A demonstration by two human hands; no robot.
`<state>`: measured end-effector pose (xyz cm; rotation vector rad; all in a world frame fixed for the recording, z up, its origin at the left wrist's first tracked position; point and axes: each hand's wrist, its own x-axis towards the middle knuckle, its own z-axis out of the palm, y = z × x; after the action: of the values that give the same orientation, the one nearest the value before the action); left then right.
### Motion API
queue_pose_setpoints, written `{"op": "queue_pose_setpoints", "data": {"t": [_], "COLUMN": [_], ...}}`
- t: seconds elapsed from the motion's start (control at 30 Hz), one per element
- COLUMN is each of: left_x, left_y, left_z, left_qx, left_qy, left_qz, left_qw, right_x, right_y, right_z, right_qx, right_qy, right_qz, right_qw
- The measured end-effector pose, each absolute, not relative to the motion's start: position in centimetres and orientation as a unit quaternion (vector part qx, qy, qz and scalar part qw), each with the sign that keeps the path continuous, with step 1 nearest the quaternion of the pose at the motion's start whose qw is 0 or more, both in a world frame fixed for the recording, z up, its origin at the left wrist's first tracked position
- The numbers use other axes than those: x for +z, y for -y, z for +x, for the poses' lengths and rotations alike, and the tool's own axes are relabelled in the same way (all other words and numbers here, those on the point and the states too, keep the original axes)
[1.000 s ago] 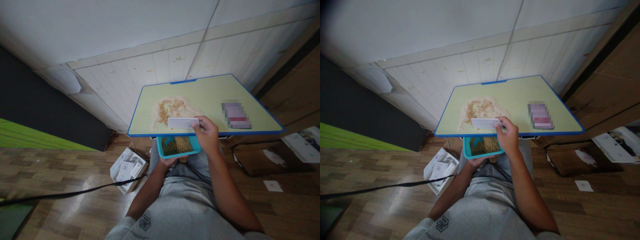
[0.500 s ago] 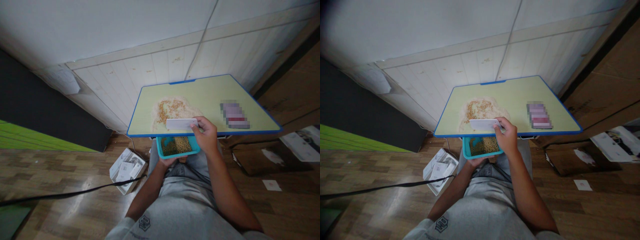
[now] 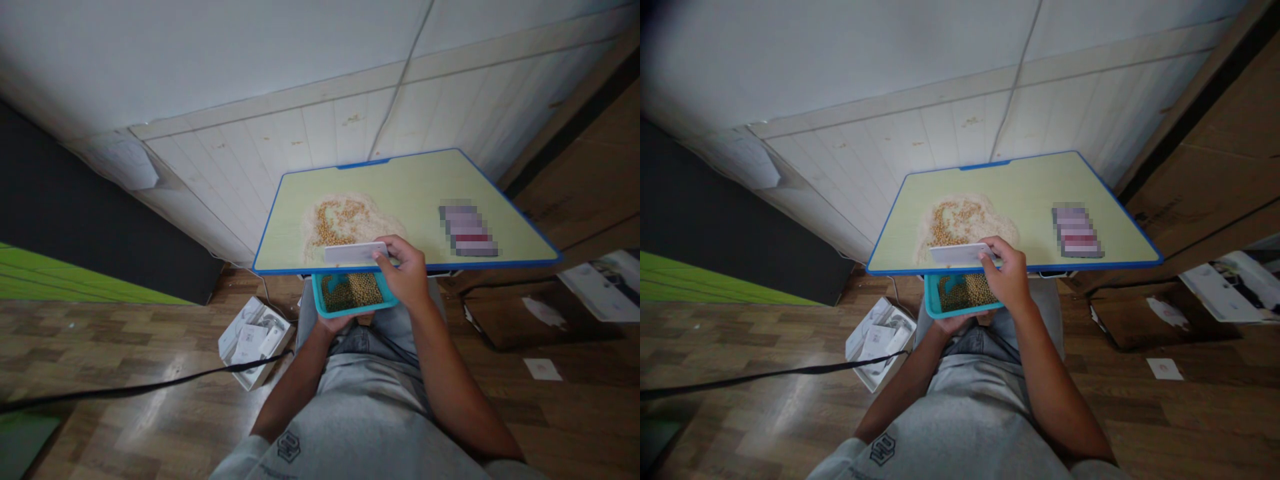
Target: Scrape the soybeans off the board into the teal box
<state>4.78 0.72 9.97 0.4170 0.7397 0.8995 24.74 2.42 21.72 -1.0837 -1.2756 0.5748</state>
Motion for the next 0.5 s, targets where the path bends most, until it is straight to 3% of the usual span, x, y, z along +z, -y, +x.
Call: {"op": "queue_pose_setpoints", "data": {"t": [0.5], "left_x": [9.69], "left_y": [-0.7], "left_z": [4.46], "left_qx": [0.43], "left_qy": [-0.321], "left_qz": [0.214], "left_qw": [0.816], "right_x": [22.31], "right_y": [-2.51], "right_z": [24.63], "right_qx": [0.253], "right_qy": [0.566], "right_qz": [-0.469], "right_qw": [0.629]}}
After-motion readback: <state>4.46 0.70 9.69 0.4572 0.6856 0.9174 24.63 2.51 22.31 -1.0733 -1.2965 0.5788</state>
